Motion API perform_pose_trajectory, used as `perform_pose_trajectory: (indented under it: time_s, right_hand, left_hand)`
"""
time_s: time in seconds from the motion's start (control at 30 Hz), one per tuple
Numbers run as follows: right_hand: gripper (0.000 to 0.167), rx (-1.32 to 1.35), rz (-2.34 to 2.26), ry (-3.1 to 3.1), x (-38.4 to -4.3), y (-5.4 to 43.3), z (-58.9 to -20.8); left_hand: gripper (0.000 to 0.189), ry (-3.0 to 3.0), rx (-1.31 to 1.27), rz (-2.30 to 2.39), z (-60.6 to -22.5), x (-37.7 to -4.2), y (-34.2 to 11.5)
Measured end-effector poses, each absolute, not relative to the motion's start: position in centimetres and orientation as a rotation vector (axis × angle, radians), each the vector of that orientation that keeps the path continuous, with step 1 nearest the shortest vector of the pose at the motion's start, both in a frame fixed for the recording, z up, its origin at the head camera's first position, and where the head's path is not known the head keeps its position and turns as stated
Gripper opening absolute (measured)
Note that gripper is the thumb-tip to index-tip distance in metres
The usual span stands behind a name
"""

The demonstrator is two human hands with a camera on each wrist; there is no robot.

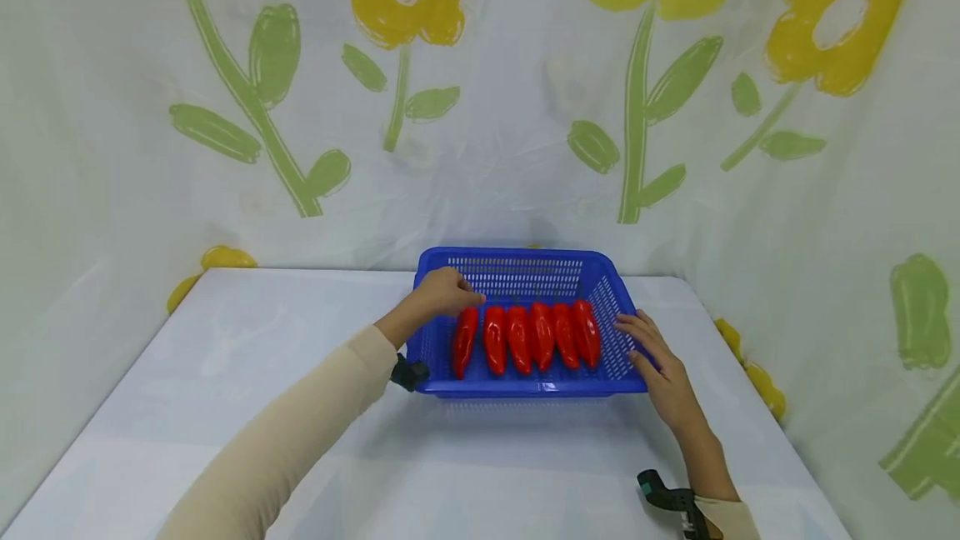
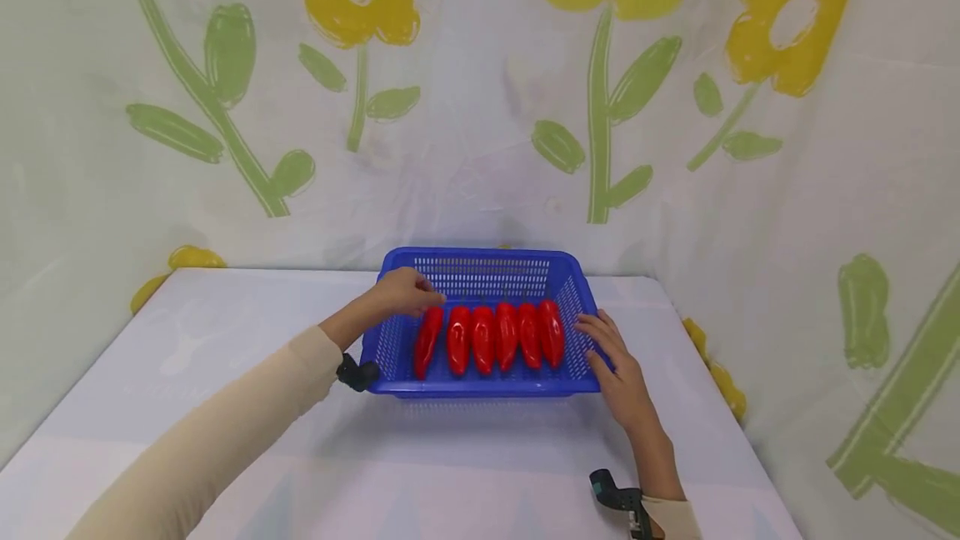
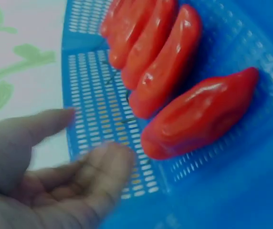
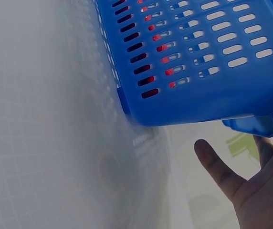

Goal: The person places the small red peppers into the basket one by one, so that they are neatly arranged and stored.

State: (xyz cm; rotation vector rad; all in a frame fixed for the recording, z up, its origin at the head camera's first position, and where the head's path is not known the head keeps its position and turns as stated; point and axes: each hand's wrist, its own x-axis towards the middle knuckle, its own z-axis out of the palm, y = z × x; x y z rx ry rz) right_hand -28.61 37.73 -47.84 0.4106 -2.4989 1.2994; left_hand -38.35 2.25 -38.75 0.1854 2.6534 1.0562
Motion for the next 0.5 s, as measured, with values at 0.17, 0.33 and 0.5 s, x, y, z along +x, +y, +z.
perform_pose_trajectory:
  time_s: [0.17,0.33,0.5]
  right_hand:
    - [0.041,0.43,1.302,-2.487,-29.1,38.3,-48.1]
    - [0.041,0.391,1.318,-2.49,-29.1,39.2,-48.3]
    - [0.041,0.379,1.305,-2.517,-29.0,39.8,-48.1]
  left_hand:
    - [0.032,2.583,0.294,1.394,-38.8,-36.7,0.3]
    - [0.029,2.674,0.379,1.564,-40.2,-35.3,-1.9]
    - [0.024,2.808,0.331,1.624,-42.3,-34.2,-3.9]
